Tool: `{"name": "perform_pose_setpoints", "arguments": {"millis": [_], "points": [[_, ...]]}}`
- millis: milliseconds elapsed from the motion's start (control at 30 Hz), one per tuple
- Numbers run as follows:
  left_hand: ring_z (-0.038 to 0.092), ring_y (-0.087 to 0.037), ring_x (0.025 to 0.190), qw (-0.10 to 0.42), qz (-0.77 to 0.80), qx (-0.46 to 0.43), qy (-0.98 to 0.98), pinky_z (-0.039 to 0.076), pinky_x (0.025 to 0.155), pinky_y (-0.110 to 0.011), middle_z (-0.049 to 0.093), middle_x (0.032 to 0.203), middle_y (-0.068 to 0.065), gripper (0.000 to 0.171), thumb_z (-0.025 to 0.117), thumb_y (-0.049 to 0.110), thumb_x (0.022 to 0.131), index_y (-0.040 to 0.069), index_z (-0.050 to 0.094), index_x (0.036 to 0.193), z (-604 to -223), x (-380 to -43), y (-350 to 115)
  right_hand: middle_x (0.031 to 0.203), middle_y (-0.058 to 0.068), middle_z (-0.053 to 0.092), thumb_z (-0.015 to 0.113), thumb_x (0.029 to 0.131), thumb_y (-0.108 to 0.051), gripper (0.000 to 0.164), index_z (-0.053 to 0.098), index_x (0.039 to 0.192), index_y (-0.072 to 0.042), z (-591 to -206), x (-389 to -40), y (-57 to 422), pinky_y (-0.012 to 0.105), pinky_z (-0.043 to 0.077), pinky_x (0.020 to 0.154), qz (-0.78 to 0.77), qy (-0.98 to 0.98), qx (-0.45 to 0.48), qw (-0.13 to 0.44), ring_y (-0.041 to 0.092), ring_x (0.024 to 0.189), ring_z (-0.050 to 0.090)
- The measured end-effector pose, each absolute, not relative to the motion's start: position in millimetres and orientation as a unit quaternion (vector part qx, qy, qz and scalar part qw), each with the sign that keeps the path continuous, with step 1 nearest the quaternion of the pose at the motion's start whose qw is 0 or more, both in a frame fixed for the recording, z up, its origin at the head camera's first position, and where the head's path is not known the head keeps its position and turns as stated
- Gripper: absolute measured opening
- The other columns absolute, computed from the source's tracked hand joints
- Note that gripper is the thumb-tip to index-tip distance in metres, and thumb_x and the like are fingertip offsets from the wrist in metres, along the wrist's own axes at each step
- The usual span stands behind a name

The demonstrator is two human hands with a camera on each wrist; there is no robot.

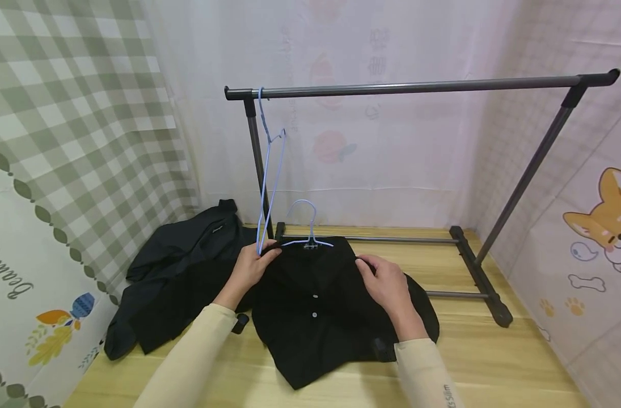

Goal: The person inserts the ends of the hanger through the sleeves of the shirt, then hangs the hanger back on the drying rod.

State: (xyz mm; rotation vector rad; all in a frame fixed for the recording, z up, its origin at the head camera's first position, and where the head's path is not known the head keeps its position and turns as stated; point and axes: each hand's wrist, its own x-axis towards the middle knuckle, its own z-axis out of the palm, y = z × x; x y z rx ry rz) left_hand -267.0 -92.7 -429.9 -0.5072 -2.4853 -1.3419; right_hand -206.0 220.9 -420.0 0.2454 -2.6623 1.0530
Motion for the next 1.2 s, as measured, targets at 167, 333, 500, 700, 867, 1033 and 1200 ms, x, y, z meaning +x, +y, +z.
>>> {"name": "perform_pose_setpoints", "arguments": {"millis": [167,333,500,700,867,1033,1200], "points": [[0.044,-0.015,0.059,0.149,-0.476,-0.149,-0.854,0.038,0.055,-0.028,0.066,0.078,-0.007,0.019,0.069,0.020,0.094,0.006,0.074,0.107,-425,-269,-95,0.117,0.021,0.068,0.055,0.104,-0.031,0.037,0.068,0.123,-0.002,-416,-207,235,0.057,0.046,0.093,0.358,-0.922,0.090,0.118,0.040,0.108,0.062],[0.043,-0.016,0.061,0.156,-0.489,-0.145,-0.846,0.038,0.059,-0.029,0.060,0.072,-0.003,0.021,0.069,0.020,0.094,0.005,0.073,0.109,-424,-269,-94,0.112,0.021,0.069,0.058,0.102,-0.025,0.032,0.070,0.118,0.001,-410,-206,243,0.056,0.048,0.090,0.381,-0.914,0.098,0.099,0.039,0.102,0.064],[0.045,-0.018,0.065,0.171,-0.489,-0.149,-0.842,0.038,0.062,-0.031,0.048,0.064,0.002,0.017,0.069,0.019,0.095,0.006,0.072,0.105,-426,-268,-91,0.110,0.020,0.070,0.062,0.100,-0.021,0.028,0.071,0.115,0.001,-409,-206,245,0.055,0.049,0.089,0.389,-0.910,0.091,0.109,0.038,0.101,0.065],[0.050,-0.018,0.070,0.183,-0.495,-0.139,-0.838,0.040,0.063,-0.030,0.063,0.077,-0.002,0.015,0.070,0.017,0.094,0.005,0.072,0.104,-424,-270,-89,0.112,0.021,0.070,0.061,0.101,-0.023,0.031,0.071,0.116,0.002,-408,-206,248,0.056,0.048,0.091,0.390,-0.910,0.094,0.109,0.039,0.104,0.064],[0.047,-0.020,0.070,0.142,-0.507,-0.142,-0.838,0.039,0.063,-0.031,0.058,0.075,-0.005,0.018,0.068,0.018,0.095,0.003,0.071,0.107,-422,-268,-88,0.114,0.023,0.069,0.057,0.103,-0.025,0.036,0.069,0.119,0.004,-407,-204,251,0.056,0.047,0.092,0.393,-0.908,0.095,0.109,0.040,0.106,0.063],[0.056,-0.023,0.081,0.102,-0.480,-0.147,-0.859,0.049,0.075,-0.039,0.067,0.096,-0.013,0.035,0.067,0.027,0.097,0.003,0.068,0.122,-421,-267,-89,0.114,0.024,0.068,0.056,0.103,-0.028,0.038,0.069,0.120,0.003,-408,-201,255,0.057,0.047,0.092,0.397,-0.906,0.069,0.129,0.041,0.105,0.063],[0.060,-0.026,0.092,0.126,-0.451,-0.138,-0.873,0.050,0.083,-0.044,0.069,0.115,-0.013,0.038,0.065,0.032,0.098,0.008,0.068,0.127,-424,-270,-93,0.112,0.024,0.069,0.055,0.104,-0.030,0.040,0.069,0.119,0.004,-410,-199,262,0.056,0.047,0.091,0.398,-0.903,0.041,0.159,0.040,0.103,0.064]]}}
